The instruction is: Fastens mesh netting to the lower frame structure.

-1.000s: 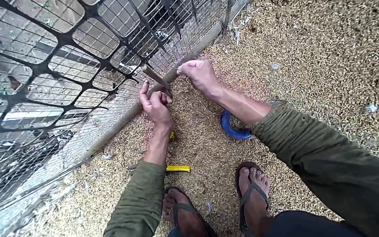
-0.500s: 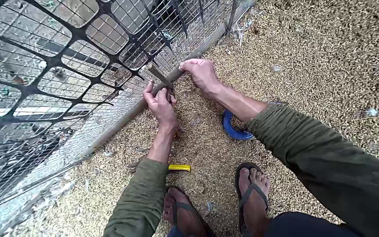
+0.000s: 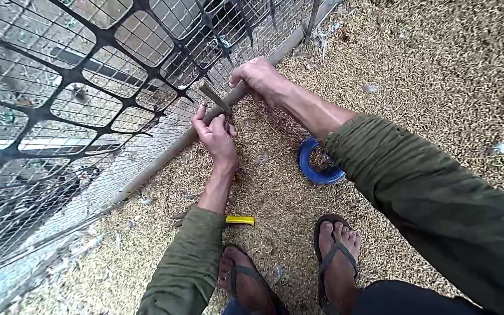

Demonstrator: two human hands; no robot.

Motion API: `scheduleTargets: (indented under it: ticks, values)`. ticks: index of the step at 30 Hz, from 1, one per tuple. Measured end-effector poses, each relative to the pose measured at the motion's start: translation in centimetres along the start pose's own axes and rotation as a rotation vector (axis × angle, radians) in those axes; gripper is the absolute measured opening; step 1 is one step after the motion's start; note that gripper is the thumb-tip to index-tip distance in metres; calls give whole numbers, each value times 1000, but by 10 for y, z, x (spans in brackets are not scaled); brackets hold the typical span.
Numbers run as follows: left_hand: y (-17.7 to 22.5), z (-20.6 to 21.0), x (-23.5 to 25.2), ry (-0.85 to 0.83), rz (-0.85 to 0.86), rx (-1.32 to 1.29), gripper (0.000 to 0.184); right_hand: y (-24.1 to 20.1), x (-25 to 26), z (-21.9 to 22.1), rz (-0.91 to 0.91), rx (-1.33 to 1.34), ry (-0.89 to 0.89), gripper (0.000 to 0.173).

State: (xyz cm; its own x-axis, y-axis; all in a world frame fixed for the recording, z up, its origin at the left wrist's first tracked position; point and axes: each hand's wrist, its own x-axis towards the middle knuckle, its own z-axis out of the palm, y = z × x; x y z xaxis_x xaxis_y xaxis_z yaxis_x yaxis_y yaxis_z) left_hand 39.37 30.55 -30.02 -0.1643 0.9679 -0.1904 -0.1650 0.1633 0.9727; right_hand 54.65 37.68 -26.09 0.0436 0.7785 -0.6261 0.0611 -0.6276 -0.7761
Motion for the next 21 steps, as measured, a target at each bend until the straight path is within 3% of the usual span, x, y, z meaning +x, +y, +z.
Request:
scheduleTargets:
  ticks: [21]
  values:
    - [1, 0, 1, 18, -25, 29, 47, 8, 8, -4, 89, 315, -129, 12]
